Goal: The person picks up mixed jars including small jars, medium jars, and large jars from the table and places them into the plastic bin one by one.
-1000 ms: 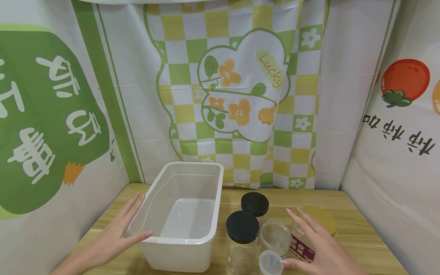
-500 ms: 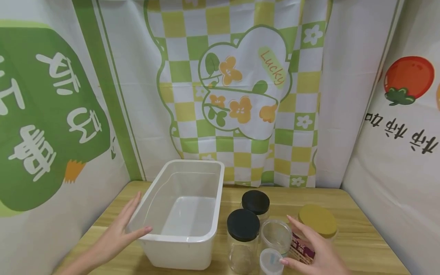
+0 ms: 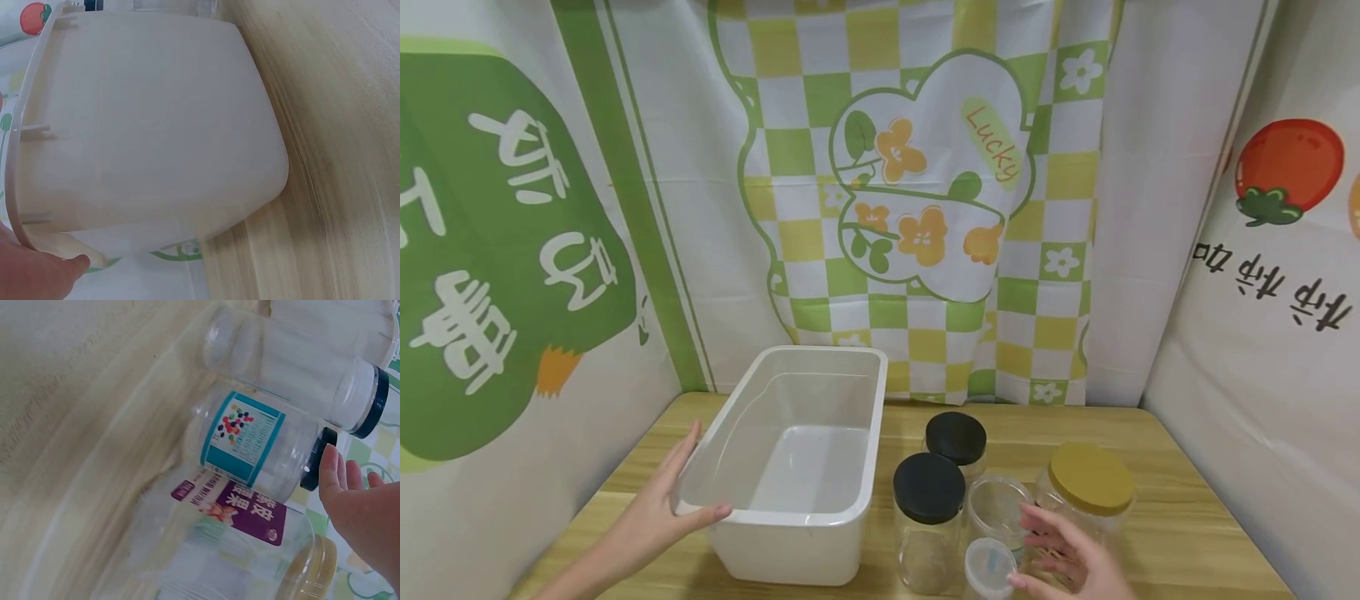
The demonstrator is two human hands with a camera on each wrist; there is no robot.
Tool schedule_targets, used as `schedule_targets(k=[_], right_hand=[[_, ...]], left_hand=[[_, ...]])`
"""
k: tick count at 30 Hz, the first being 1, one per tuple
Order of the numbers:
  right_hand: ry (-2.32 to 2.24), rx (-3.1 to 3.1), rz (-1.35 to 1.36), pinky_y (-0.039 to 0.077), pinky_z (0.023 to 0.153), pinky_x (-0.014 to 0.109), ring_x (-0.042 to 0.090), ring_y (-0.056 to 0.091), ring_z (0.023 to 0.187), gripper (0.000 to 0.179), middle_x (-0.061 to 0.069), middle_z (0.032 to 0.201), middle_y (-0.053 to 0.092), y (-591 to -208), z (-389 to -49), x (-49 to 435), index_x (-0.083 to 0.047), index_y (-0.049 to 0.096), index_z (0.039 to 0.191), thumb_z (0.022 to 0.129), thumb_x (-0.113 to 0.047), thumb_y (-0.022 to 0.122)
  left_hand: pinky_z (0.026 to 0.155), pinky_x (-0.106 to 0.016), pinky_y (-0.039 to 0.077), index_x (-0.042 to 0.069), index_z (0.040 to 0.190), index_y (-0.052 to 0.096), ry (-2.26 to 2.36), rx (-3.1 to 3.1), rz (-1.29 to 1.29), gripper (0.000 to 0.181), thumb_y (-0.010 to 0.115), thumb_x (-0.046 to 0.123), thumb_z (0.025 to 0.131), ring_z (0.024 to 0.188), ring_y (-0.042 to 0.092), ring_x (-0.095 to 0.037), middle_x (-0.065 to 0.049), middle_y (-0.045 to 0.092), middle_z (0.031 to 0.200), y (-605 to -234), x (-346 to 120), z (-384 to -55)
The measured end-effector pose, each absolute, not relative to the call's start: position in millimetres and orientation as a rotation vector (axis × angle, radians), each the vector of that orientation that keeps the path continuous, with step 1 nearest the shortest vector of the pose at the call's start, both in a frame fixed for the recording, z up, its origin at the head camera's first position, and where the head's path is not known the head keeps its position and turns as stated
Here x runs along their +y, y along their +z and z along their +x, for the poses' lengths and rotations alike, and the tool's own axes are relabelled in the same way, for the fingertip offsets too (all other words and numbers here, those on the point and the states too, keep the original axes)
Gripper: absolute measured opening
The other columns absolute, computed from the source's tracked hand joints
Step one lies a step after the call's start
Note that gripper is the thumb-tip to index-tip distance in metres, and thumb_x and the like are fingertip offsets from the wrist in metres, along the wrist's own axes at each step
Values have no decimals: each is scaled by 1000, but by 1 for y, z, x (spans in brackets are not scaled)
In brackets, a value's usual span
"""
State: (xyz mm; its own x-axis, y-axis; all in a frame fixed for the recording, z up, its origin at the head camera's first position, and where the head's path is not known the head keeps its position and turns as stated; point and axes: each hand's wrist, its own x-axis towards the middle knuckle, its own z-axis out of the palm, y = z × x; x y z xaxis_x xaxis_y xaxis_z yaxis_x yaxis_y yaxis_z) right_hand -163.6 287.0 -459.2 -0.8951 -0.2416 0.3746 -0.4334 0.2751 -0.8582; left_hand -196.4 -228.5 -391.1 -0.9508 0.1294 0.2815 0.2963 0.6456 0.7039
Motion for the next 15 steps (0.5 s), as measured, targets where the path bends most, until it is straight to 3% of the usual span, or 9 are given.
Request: schedule_targets(k=[5,9,15], right_hand=[[1741,-2351,681,59,83,23,1,67,109,69,-23,128,65,-470,-165,286,-22,59,146,89,15,73],[1891,-2322,745,58,84,23,-1,65,111,74,-24,130,65,-478,-168,288,-38,58,144,94,15,67],[2020,-2196,946,59,88,25,3,66,114,79,-19,134,66,-491,-170,289,-35,57,147,93,22,62]], left_hand=[[108,-77,38,5,169,8,-1194,-2626,-362,125,92,32,80,144,38,-57,-32,18,169,-394,-230,-196],[108,-74,40,4,168,9,-1224,-2597,-368,128,95,30,77,141,43,-54,-32,20,169,-395,-229,-196],[111,-73,37,4,169,8,-1286,-2581,-374,133,98,27,74,140,44,-53,-32,19,169,-397,-229,-196]])
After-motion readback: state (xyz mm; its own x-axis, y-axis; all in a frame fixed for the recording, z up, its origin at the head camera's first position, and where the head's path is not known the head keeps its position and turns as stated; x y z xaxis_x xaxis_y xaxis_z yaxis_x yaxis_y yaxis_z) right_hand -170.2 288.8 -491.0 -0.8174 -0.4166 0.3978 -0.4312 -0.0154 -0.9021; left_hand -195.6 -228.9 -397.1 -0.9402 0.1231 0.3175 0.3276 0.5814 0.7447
